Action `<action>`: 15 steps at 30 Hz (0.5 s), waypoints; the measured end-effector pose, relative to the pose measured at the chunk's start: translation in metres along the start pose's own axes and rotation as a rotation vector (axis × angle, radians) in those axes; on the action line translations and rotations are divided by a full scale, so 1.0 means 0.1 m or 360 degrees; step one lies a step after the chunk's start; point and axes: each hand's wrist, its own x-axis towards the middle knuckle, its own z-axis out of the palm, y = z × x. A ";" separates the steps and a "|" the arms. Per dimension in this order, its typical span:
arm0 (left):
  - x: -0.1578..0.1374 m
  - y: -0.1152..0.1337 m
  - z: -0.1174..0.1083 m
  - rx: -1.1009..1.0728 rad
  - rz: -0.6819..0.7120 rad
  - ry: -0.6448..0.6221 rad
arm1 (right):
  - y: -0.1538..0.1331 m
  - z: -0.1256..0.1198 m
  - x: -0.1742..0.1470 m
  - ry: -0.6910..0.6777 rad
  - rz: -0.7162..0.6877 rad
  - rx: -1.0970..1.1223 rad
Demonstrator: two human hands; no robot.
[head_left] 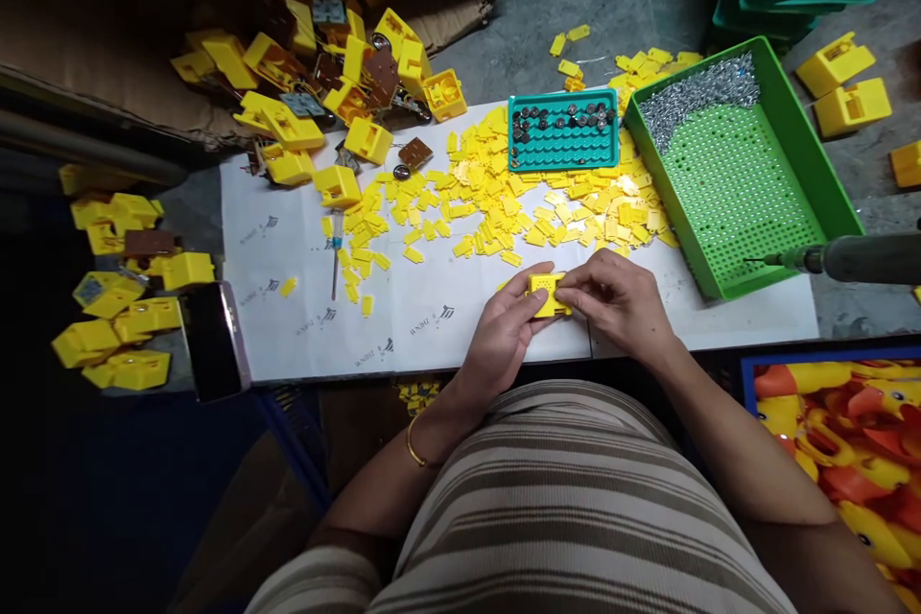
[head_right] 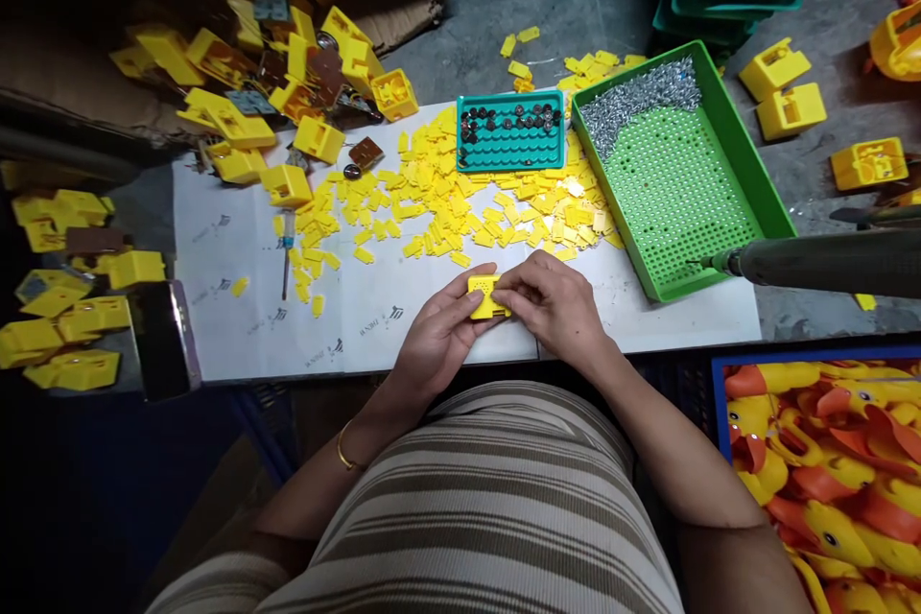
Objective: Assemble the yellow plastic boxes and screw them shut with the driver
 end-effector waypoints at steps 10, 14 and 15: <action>0.01 0.09 -0.08 -0.0043 0.0084 0.0040 | 0.01 -0.30 -0.08 0.0114 -0.0109 -0.0226; 0.04 0.11 -0.09 -0.0055 0.0079 0.0120 | 0.11 -0.27 -0.19 -0.0240 -0.0141 -0.0643; 0.05 0.11 -0.09 -0.0055 0.0075 0.0128 | 0.12 -0.24 -0.20 -0.0269 -0.0143 -0.0723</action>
